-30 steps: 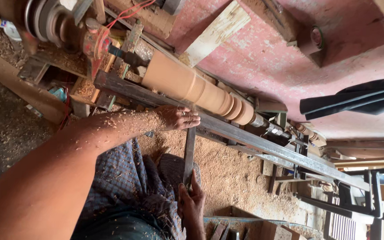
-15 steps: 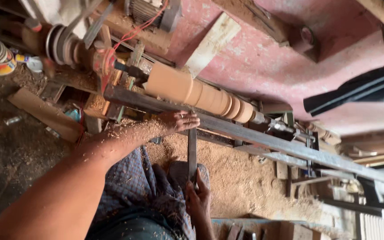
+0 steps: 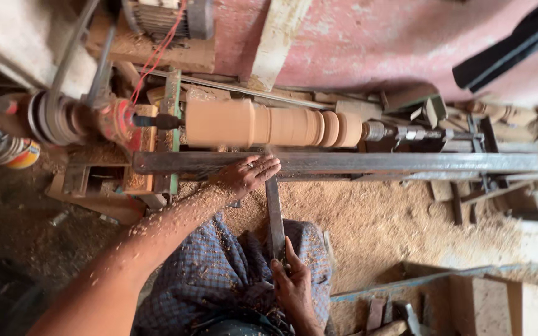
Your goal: The person operates a wood lathe to shape a cylindrical wooden blank into a decorative spindle. Using a chisel, they carve grooves and contours into the spinning wood, creating a series of rounded beads and tapered sections.
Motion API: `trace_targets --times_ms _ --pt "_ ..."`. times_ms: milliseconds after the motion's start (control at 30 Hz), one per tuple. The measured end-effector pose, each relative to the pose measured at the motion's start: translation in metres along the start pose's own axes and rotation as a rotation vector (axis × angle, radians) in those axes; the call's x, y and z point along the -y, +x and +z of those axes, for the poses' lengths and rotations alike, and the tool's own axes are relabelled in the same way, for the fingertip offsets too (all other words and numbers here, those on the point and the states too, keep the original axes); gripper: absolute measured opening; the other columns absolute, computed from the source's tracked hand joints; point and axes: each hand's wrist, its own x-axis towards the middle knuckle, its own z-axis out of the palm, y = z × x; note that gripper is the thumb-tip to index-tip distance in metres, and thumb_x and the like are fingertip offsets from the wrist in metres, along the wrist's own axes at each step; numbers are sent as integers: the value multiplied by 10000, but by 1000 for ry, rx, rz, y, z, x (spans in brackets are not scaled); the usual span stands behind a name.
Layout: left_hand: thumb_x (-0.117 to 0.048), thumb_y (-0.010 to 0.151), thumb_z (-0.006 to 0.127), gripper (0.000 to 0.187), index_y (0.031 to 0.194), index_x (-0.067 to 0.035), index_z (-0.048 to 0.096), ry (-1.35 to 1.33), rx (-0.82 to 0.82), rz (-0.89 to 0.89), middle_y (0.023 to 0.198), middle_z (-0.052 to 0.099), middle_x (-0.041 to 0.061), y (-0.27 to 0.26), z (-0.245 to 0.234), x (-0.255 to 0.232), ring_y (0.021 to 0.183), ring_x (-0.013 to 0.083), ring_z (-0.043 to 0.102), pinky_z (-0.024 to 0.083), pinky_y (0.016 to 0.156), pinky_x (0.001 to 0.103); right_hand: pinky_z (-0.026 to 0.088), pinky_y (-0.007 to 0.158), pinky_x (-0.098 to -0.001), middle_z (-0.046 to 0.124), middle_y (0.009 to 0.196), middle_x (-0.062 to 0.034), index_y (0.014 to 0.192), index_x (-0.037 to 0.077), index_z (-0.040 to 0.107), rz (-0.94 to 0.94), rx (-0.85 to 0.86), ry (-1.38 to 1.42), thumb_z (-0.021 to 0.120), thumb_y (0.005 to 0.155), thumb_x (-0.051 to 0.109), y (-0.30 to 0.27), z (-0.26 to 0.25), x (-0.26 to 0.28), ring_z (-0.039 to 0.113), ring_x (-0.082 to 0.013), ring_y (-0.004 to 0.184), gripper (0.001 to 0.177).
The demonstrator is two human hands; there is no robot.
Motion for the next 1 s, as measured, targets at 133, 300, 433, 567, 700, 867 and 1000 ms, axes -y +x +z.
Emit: trace_targets --times_ms 133,300,433,567,700,867,1000 --pt "-74 988 536 577 1546 -67 389 24 18 49 1603 428 97 -1 10 7 1467 233 410 354 1224 413 294 399 -238 506 612 41 1569 100 383 19 0 41 622 931 24 7 2 10 399 -46 473 686" --pt "-86 978 571 628 1551 -1 330 -134 -31 75 1592 396 163 -1 9 5 1455 294 394 345 1205 463 307 388 -245 508 587 20 1598 139 355 21 -14 -74 594 930 44 -4 8 10 398 -58 454 715" --pt "-12 939 553 637 1543 -98 372 217 92 85 1597 429 70 6 2 -4 1447 199 444 393 1184 376 287 417 -228 483 619 39 1567 90 386 -72 -29 -105 603 954 57 -15 0 3 380 -40 500 651" --pt "-62 980 551 594 1547 -114 380 149 64 146 1597 427 55 11 -5 4 1445 187 451 396 1205 388 290 421 -245 518 626 32 1558 77 381 -113 -33 -172 604 948 56 -5 -5 -3 396 -47 505 650" --pt "-125 927 564 636 1533 -80 379 53 70 151 1596 412 99 12 4 9 1439 233 445 388 1192 420 324 426 -248 564 621 29 1557 81 376 -106 13 -108 618 933 64 4 -18 -1 423 -58 494 669" --pt "-105 1002 577 576 1555 -145 418 230 5 141 1595 454 10 12 15 11 1419 169 496 399 1223 357 268 428 -261 519 546 0 1566 124 385 14 11 -307 629 943 127 9 -31 19 360 -76 445 669" --pt "-144 1008 559 522 1521 -143 464 181 -5 135 1563 502 24 14 7 7 1389 176 545 365 1210 358 298 396 -285 590 537 -11 1591 181 368 143 5 -356 645 940 189 10 -36 33 372 -94 407 708"
